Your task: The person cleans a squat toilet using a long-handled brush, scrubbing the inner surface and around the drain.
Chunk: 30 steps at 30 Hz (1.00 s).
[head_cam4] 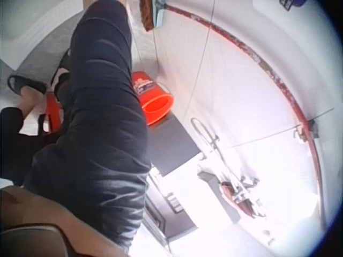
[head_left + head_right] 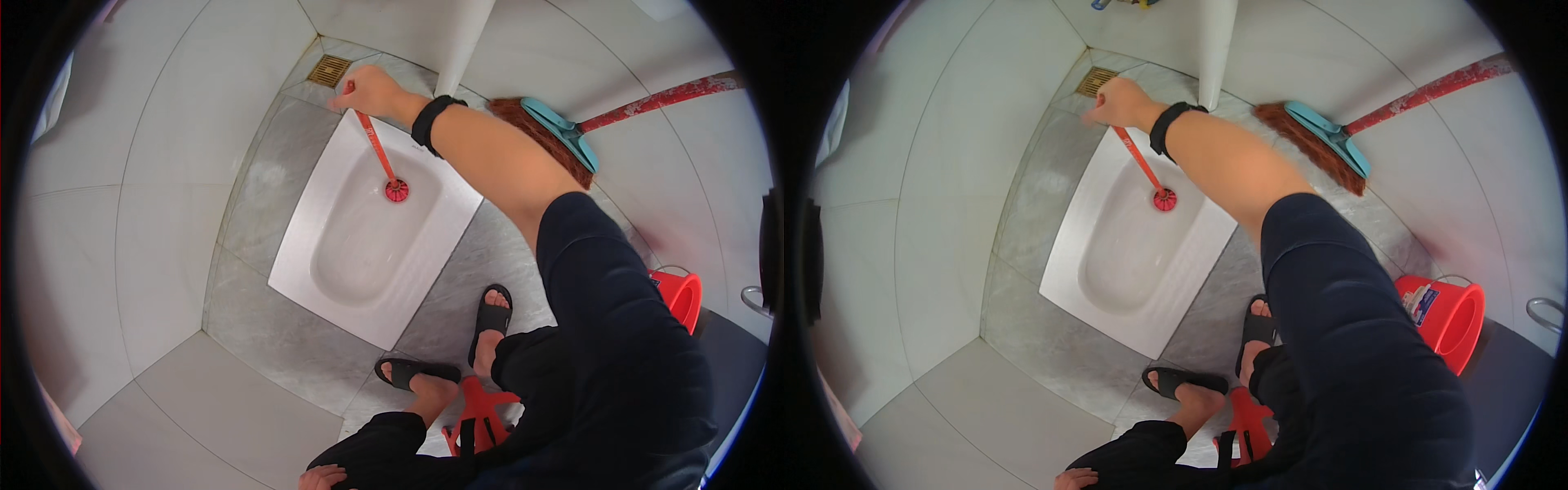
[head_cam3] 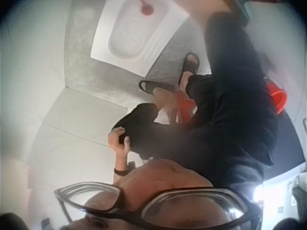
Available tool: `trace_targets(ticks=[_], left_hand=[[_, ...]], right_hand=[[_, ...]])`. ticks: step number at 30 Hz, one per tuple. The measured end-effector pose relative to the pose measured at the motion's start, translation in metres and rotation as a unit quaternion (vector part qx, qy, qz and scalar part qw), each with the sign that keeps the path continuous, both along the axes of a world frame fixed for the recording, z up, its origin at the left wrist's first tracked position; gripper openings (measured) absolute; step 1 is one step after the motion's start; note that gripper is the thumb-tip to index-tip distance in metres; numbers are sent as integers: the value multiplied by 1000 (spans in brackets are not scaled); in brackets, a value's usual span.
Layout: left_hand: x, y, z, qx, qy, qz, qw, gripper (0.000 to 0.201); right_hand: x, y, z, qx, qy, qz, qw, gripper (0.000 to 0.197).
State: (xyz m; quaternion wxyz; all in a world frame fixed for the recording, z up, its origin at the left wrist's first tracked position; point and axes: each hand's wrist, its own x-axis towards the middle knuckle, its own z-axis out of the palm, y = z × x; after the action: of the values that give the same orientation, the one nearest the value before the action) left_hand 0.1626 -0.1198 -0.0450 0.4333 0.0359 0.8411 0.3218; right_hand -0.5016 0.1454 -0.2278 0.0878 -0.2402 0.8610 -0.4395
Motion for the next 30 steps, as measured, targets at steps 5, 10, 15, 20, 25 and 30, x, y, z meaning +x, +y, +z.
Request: trace_targets(ticks=[5, 10, 15, 20, 25, 30], left_hand=[[4, -1, -3, 2, 0, 2, 1000, 22], [9, 4, 6, -6, 7, -1, 1000, 23], [52, -30, -22, 44, -30, 17, 998, 27], [89, -48, -41, 36, -14, -3, 999, 29], [2, 6, -1, -26, 20, 25, 999, 26], [-19, 45, 30, 13, 114, 94, 989, 27]], right_hand=[[23, -15, -41, -82, -172, -116, 975, 47], [17, -56, -44, -152, -70, -114, 979, 49], [45, -51, -78, -2, -23, -187, 982, 40], [41, -59, -60, 96, 14, -33, 995, 34], [63, -63, -77, 160, 12, 20, 987, 37], [109, -92, -19, 109, -56, 151, 981, 41]])
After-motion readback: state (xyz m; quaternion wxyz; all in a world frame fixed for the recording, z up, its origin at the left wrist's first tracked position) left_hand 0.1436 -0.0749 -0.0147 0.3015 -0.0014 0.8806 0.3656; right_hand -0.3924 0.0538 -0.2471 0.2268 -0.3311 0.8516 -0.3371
